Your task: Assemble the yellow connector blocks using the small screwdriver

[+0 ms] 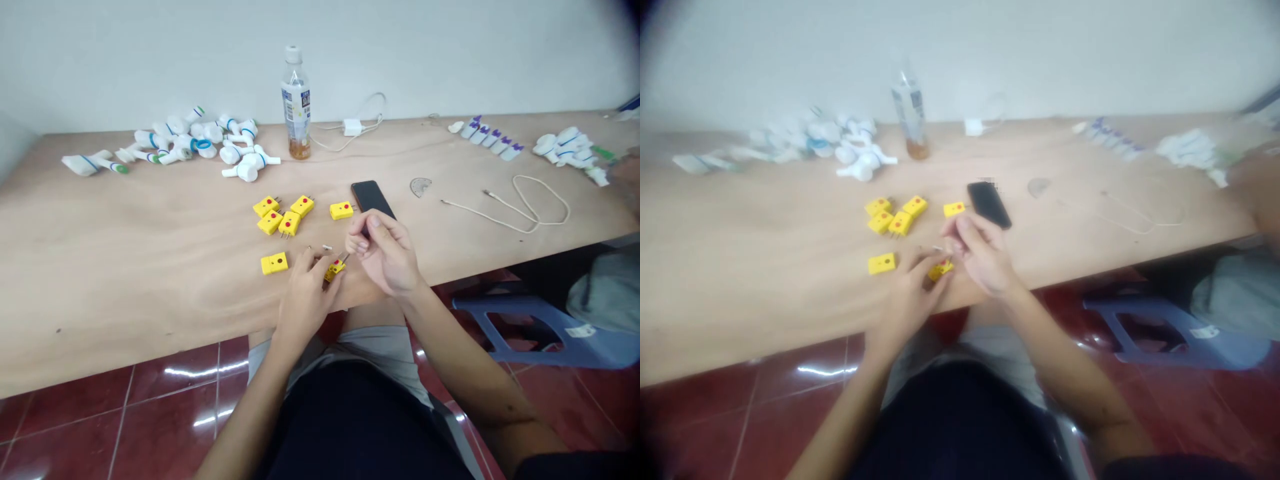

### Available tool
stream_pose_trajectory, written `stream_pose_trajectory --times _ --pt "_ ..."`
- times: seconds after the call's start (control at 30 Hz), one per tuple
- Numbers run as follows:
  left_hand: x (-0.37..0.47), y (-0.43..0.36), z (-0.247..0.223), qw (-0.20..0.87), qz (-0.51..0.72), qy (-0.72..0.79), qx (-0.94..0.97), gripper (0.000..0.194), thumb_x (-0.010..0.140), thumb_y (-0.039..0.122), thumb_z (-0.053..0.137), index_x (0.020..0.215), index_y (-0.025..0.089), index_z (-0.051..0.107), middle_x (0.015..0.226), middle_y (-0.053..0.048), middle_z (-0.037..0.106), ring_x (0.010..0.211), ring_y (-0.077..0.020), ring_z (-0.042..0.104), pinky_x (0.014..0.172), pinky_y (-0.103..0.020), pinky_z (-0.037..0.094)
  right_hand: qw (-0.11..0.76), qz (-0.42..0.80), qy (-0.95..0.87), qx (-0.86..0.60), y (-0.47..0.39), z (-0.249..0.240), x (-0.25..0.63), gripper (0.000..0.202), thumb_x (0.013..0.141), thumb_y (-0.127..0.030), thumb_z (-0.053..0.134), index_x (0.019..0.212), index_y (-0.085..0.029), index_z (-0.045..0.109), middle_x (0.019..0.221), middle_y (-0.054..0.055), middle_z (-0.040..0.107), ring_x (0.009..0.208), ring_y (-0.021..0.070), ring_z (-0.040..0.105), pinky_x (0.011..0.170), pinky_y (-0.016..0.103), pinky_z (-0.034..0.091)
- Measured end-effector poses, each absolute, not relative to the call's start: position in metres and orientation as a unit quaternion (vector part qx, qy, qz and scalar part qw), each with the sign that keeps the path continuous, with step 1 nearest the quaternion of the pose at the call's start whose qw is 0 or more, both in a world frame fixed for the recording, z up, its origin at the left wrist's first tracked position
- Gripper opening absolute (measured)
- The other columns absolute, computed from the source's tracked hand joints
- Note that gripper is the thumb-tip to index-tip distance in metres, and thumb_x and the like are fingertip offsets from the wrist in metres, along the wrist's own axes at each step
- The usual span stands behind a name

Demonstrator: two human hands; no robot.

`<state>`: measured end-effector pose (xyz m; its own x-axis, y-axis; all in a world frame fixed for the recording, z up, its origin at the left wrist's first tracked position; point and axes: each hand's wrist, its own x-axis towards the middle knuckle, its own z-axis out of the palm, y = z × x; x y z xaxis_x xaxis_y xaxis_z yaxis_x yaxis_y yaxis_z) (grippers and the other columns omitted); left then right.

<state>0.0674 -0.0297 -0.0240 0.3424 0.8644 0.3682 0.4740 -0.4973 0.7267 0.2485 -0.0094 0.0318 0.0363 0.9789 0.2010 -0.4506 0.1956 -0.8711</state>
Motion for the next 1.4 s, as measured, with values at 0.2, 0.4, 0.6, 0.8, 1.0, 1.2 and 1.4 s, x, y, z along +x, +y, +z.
stream_pose_trajectory --times 0.2,0.4,0.6,0.8,1.0,1.2,1.4 --pt "0.068 -0.029 -0.024 0.261 0.379 0.430 0.777 0.027 0.112 0.027 0.073 0.139 0.026 0.076 0.137 -0.012 0.073 0.126 -0.0311 0.076 0.111 -0.050 0.066 0.638 0.554 -0.436 -0.310 -0.011 0.028 0.247 0.033 0.104 -0.052 0.086 0.092 -0.021 0.085 0.070 -0.003 0.052 0.067 0.0119 0.046 0.066 0.030 0.036" --pt "0.068 -0.029 -0.025 0.260 0.377 0.430 0.778 0.028 0.112 0.026 0.073 0.139 0.026 0.075 0.139 -0.012 0.073 0.127 -0.0309 0.077 0.111 -0.049 0.067 0.654 0.549 -0.417 -0.312 -0.012 0.031 0.246 0.033 0.101 -0.053 0.090 0.091 -0.021 0.083 0.081 -0.001 0.058 0.070 0.0118 0.045 0.067 0.031 0.038" --pt "0.067 -0.029 -0.027 0.260 0.384 0.425 0.778 0.028 0.112 0.026 0.073 0.140 0.027 0.076 0.137 -0.011 0.073 0.126 -0.0309 0.076 0.113 -0.050 0.065 0.647 0.548 -0.431 -0.309 -0.011 0.032 0.246 0.034 0.103 -0.051 0.087 0.090 -0.020 0.081 0.078 -0.001 0.055 0.069 0.0115 0.045 0.065 0.030 0.036" --pt "0.067 -0.029 -0.026 0.267 0.377 0.429 0.777 0.027 0.113 0.027 0.071 0.139 0.026 0.075 0.137 -0.012 0.073 0.123 -0.0304 0.077 0.109 -0.049 0.067 0.639 0.549 -0.434 -0.319 -0.014 0.031 0.246 0.037 0.104 -0.054 0.087 0.090 -0.021 0.080 0.072 -0.003 0.052 0.067 0.0123 0.045 0.065 0.031 0.036" --pt "0.067 -0.029 -0.026 0.264 0.378 0.424 0.780 0.024 0.112 0.024 0.071 0.135 0.026 0.076 0.136 -0.011 0.073 0.124 -0.0310 0.076 0.111 -0.051 0.065 0.592 0.535 -0.501 -0.336 -0.017 0.022 0.251 0.029 0.107 -0.052 0.083 0.099 -0.023 0.085 0.077 0.000 0.063 0.071 0.0152 0.055 0.068 0.032 0.043" --pt "0.067 -0.029 -0.024 0.269 0.370 0.431 0.778 0.025 0.110 0.023 0.073 0.134 0.026 0.077 0.136 -0.011 0.074 0.124 -0.0319 0.076 0.110 -0.051 0.066 0.602 0.583 -0.456 -0.298 -0.015 0.024 0.245 0.036 0.108 -0.057 0.080 0.096 -0.023 0.085 0.074 -0.001 0.050 0.069 0.0139 0.045 0.063 0.031 0.035" --pt "0.067 -0.029 -0.026 0.268 0.375 0.433 0.774 0.028 0.111 0.025 0.074 0.138 0.026 0.076 0.137 -0.011 0.073 0.124 -0.0310 0.077 0.110 -0.049 0.066 0.644 0.574 -0.414 -0.289 -0.014 0.035 0.246 0.037 0.103 -0.054 0.087 0.088 -0.020 0.081 0.072 -0.003 0.050 0.068 0.0124 0.044 0.068 0.032 0.037"
